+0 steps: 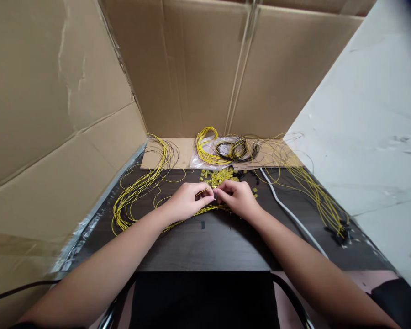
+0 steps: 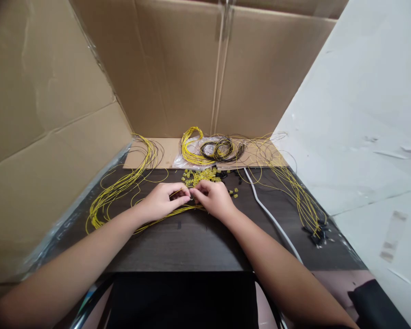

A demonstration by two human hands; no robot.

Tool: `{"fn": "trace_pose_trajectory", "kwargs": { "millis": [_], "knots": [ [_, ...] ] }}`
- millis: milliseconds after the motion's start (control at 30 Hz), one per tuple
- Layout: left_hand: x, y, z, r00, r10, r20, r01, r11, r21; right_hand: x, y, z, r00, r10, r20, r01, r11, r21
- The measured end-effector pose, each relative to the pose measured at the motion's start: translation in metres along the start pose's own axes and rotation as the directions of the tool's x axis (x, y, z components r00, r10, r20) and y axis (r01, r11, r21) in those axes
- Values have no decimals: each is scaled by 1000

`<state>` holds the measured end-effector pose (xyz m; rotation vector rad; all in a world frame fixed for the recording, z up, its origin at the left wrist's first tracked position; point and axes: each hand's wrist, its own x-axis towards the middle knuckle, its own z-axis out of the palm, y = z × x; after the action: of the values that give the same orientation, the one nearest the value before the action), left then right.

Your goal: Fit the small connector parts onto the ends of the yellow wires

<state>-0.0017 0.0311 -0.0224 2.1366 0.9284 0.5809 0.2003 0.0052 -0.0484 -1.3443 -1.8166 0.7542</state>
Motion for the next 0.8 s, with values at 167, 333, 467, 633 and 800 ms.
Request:
{"fn": "trace_pose_trajectory", "kwargs": {
  "millis": [167,333,467,633,800],
  "knots": [
    [2,1,-2,1000,-16,-16,16,999,-28,1,-4,-4,998,26,51,-34,987,160],
    [2,2,-5,1000,-12,-26,11,999,-38,3,0,-10,944,16,329,-117,950,290],
    [2,2,-6,1000,-20,-11,19,994,-110,3,5,-11,926,53,375,-189,923,335],
    [1,2,-7,998,-20,63,35,969,-245,5,8,-9,957,106,270,-201,913,355],
    [-2,2,-7,962,-6,272,77,964,-253,7,8,-5,967,141,214,-218,890,401]
  ]
}}
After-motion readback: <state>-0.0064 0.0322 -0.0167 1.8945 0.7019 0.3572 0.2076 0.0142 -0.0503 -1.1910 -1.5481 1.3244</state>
